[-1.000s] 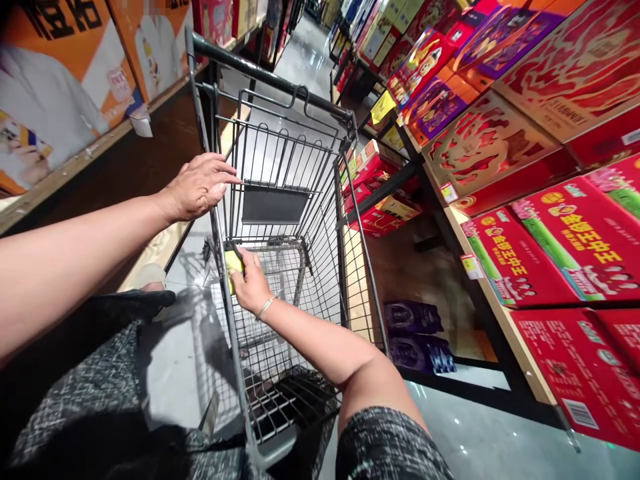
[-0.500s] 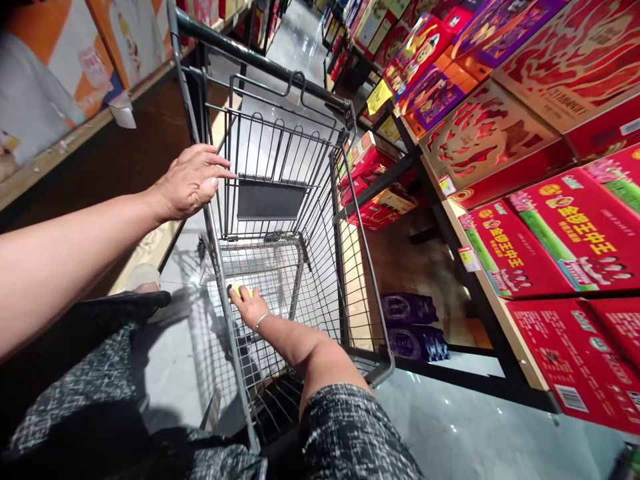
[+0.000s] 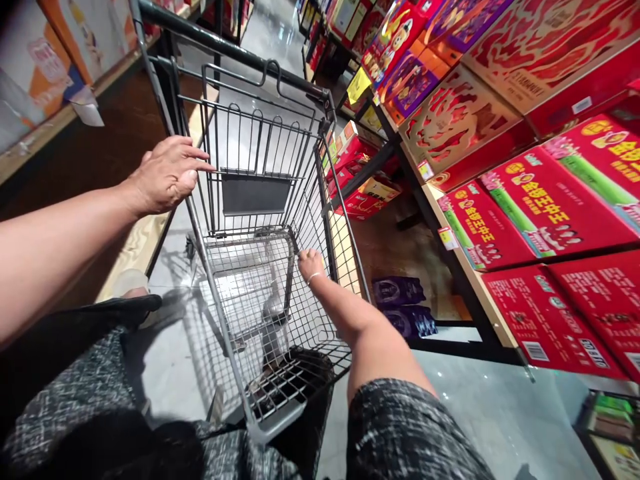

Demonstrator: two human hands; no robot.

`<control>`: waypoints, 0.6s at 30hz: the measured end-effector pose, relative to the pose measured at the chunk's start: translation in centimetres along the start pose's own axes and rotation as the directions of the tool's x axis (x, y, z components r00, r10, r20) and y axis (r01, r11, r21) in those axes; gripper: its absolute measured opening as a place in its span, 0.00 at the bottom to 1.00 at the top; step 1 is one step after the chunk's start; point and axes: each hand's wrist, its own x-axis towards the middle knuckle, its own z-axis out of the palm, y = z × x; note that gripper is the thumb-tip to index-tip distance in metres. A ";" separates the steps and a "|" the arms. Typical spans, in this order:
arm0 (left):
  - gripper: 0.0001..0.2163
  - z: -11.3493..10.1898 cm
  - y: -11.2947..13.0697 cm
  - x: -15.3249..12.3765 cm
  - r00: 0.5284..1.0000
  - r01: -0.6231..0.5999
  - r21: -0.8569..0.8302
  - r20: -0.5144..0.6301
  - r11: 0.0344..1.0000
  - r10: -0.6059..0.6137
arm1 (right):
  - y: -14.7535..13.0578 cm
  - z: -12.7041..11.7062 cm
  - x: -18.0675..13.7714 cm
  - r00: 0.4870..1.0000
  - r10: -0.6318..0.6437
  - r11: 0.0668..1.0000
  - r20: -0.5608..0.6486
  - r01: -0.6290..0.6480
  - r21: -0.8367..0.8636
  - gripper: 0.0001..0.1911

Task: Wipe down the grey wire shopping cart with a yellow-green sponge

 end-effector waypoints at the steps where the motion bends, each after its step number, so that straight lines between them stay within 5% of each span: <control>1: 0.32 0.0 0.1 0.0 1.000 -0.002 0.004 0.002 1.000 0.002 | 1.2 -1.7 -0.3 0.998 0.037 0.999 -0.049 -0.037 -0.013 0.26; 5: 0.34 0.0 0.2 -0.2 1.000 -0.017 0.012 -0.008 1.000 0.017 | 5.4 -7.7 -2.5 0.899 0.215 0.969 -0.381 -0.246 -0.033 0.26; 8: 0.33 0.2 0.1 -0.4 1.000 -0.014 0.000 -0.009 1.000 0.014 | 5.7 -8.0 -4.0 0.862 0.237 0.959 -0.447 -0.282 -0.037 0.26; 13: 0.26 0.4 0.3 -0.5 0.999 -0.030 -0.024 -0.019 0.999 0.029 | 0.7 -1.4 -4.0 0.988 0.129 0.992 -0.079 -0.128 0.025 0.25; 18: 0.18 0.8 0.4 -0.6 0.999 -0.021 -0.092 -0.034 0.996 0.018 | -4.8 3.7 -3.9 0.985 0.047 0.984 0.168 -0.074 0.161 0.23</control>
